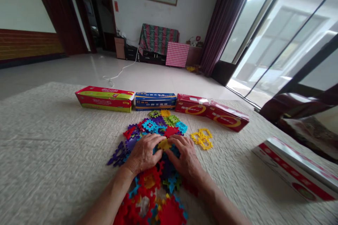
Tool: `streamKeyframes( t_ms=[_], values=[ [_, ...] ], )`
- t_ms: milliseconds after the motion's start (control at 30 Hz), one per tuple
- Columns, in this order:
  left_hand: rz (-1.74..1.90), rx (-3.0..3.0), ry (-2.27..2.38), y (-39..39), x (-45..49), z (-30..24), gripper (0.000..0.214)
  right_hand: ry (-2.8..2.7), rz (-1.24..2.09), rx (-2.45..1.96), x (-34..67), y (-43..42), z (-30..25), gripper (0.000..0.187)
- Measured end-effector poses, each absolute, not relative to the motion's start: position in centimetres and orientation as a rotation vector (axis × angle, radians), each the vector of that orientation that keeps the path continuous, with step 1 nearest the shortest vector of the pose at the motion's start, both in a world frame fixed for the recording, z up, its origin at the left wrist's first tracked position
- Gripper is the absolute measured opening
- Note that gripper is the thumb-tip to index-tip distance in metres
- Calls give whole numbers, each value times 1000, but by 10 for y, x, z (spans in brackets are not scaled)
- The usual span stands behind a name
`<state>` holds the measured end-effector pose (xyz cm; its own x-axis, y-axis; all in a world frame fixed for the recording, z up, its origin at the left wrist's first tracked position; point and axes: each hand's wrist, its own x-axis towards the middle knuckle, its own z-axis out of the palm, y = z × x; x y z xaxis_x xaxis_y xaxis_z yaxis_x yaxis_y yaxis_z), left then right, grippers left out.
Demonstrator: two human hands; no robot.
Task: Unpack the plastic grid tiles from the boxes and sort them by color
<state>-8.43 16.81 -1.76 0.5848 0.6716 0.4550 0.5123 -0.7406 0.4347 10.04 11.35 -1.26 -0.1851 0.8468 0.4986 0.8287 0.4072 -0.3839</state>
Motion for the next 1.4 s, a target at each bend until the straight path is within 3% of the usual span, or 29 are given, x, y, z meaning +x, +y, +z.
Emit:
streamKeyframes(
  t_ms=[333, 667, 900, 1100, 1400],
  values=[
    [933, 2514, 1032, 168, -86, -23, 51, -1792, -74, -1168, 119, 123, -26, 21],
    [1200, 2297, 869, 174, -82, -21, 33, -1508, -307, -1441, 187, 139, -37, 23],
    [1346, 2336, 852, 182, -92, -4, 29, -1756, -235, -1307, 166, 131, -32, 20],
    [1209, 2527, 1140, 219, -123, 3, 31, -1863, -182, -1279, 163, 131, -35, 22],
    [1191, 1994, 1351, 244, -169, -28, 20, -1939, -261, -1259, 163, 132, -32, 23]
  ],
)
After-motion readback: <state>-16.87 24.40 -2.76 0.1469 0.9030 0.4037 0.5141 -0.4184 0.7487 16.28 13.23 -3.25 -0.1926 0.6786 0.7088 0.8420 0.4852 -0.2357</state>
